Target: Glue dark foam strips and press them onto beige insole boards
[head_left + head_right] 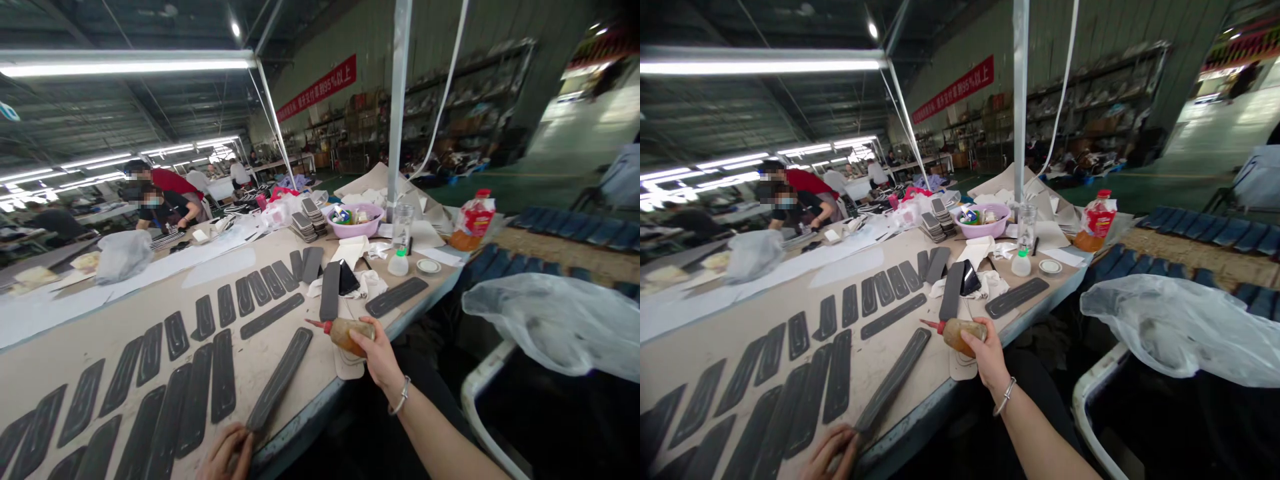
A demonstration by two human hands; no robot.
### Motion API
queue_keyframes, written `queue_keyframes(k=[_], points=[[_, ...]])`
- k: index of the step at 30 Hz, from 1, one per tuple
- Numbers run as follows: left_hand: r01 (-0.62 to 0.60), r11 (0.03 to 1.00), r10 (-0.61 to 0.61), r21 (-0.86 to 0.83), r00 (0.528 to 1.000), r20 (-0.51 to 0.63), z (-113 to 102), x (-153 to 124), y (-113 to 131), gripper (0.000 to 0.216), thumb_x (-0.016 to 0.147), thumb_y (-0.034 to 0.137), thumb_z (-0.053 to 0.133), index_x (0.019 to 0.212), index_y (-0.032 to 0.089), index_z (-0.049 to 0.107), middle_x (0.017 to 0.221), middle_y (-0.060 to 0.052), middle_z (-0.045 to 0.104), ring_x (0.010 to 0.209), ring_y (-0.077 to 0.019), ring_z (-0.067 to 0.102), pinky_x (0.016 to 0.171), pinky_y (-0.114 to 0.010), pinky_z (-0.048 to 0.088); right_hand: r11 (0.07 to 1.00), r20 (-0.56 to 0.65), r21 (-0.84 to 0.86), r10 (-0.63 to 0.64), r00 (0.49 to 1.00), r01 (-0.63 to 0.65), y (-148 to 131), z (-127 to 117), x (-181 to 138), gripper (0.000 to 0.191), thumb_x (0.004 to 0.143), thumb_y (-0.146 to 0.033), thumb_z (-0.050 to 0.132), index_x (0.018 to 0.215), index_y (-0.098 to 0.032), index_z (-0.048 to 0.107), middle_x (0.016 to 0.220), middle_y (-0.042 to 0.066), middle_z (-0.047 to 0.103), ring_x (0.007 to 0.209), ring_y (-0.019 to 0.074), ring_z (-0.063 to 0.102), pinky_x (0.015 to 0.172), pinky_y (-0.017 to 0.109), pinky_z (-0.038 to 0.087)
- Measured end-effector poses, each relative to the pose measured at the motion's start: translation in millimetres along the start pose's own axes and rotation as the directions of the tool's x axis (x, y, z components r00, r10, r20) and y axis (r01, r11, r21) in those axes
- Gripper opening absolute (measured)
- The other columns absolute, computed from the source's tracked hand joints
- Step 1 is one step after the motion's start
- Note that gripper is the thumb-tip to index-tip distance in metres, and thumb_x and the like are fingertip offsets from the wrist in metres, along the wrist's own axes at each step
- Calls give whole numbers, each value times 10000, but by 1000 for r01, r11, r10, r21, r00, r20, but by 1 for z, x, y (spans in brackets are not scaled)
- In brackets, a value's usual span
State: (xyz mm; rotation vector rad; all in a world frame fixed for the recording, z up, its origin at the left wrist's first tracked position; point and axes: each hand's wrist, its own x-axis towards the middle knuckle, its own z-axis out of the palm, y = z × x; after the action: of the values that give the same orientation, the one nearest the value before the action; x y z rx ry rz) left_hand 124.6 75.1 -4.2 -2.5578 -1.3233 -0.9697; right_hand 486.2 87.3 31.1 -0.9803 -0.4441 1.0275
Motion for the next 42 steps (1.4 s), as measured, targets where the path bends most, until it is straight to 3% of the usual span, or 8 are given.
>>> queue_keyframes(k=[6, 14, 21, 26, 29, 33, 38, 42], points=[[-7, 1000, 6, 21, 997, 79, -11, 53, 15, 159, 854, 293, 493, 817, 194, 612, 861, -56, 632, 801, -150, 633, 745, -239, 518, 997, -3, 68, 35, 999, -35, -5, -3, 1, 505, 591, -310, 788, 978, -243, 470, 815, -25, 616, 727, 161, 602, 692, 299, 492], [-97, 994, 106, -42, 882, 459, 10, 120, -36, 214, 898, 253, 377, 831, 188, 570, 902, -51, 583, 866, -147, 579, 819, -272, 474, 996, 7, 76, 53, 999, -54, -6, -7, -1, 546, 568, -314, 795, 1003, -229, 477, 821, -15, 618, 703, 164, 602, 649, 298, 502], [-123, 992, 121, -39, 786, 607, 22, 150, -68, 205, 871, 200, 386, 802, 177, 577, 869, -57, 579, 840, -151, 575, 803, -277, 471, 995, 7, 70, 68, 998, -69, -9, -6, 2, 537, 588, -320, 795, 1012, -237, 476, 831, -16, 629, 735, 172, 612, 667, 293, 502], [-69, 996, 9, 65, 753, 658, 27, 150, -73, 184, 884, 214, 436, 871, 143, 606, 878, -61, 604, 830, -157, 586, 785, -325, 487, 991, -29, 41, 130, 991, -128, -9, -7, 3, 599, 543, -326, 816, 1039, -248, 490, 836, -14, 652, 721, 167, 620, 633, 257, 496], [-13, 989, -86, 146, 753, 652, 31, 146, -78, 280, 872, 332, 507, 1090, 161, 550, 1091, -75, 576, 922, -172, 576, 798, -380, 497, 990, -81, 3, 139, 987, -139, -5, -11, 8, 624, 514, -313, 829, 1049, -246, 515, 856, -9, 656, 729, 164, 622, 614, 239, 497], [23, 981, -140, 191, 768, 625, 31, 144, -82, 321, 871, 345, 509, 1145, 178, 525, 1164, -85, 544, 972, -186, 564, 817, -395, 494, 985, -78, 1, 173, 982, -173, -1, -14, 13, 629, 496, -304, 838, 1043, -240, 533, 859, -7, 657, 728, 153, 621, 602, 214, 500], [3, 989, -90, 145, 794, 602, 25, 143, -75, 136, 854, 223, 516, 919, 152, 612, 926, -49, 606, 840, -139, 584, 784, -307, 486, 987, -58, 26, 159, 986, -157, -4, -10, 8, 612, 529, -298, 827, 1051, -237, 513, 867, -1, 658, 728, 157, 629, 620, 235, 514], [78, 979, -156, 186, 878, 452, 25, 145, -63, 153, 800, 111, 458, 815, 154, 604, 845, -57, 573, 799, -151, 576, 760, -273, 462, 989, -41, 61, 136, 990, -133, -10, -5, 4, 571, 561, -306, 810, 1029, -231, 492, 869, 12, 661, 741, 179, 636, 640, 277, 521]])
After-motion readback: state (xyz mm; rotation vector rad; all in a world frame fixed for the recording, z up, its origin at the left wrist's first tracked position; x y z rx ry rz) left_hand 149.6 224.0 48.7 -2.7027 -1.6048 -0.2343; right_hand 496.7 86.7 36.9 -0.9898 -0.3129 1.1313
